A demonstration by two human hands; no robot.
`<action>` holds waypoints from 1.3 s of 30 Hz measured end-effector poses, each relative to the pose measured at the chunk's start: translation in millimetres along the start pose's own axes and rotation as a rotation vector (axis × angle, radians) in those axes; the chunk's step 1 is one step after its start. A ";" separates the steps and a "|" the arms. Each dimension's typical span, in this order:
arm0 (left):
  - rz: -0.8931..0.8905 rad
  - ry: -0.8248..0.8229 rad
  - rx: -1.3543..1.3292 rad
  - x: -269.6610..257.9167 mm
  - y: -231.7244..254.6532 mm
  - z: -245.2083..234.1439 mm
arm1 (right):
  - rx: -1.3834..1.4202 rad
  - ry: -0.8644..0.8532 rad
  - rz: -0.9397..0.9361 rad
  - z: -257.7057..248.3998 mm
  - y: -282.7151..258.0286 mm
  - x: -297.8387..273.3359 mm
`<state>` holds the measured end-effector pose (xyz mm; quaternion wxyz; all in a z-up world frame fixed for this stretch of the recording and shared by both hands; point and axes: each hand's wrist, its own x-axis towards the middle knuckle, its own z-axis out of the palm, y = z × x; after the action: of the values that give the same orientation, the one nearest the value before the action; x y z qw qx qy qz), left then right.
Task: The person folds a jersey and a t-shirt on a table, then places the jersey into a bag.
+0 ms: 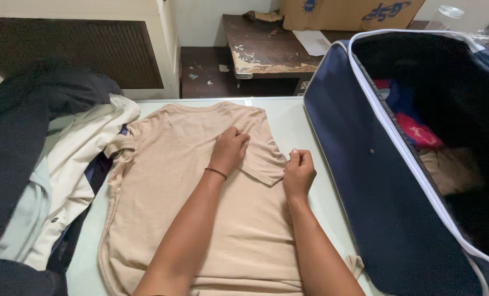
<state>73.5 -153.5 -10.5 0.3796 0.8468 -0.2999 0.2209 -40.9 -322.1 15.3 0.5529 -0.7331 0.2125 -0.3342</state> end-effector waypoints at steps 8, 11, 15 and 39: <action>-0.035 0.058 -0.161 4.6 2.1 -5.8 | -0.123 -0.102 -0.130 47.5 -36.6 19.3; -0.375 0.108 -0.466 10.4 -4.1 -10.6 | -0.308 -0.194 -0.343 69.0 -34.4 19.3; -0.437 0.207 -0.392 15.6 -23.4 -19.5 | -0.475 -0.329 -0.639 81.2 -18.8 13.3; -0.626 -0.133 0.565 4.1 -46.1 -67.4 | -0.812 -0.575 -0.506 50.9 19.5 53.0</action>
<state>97.8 -78.1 9.8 0.1612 0.9802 0.0199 0.1136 33.5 -330.0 1.8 0.1643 -0.9771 -0.0179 -0.1341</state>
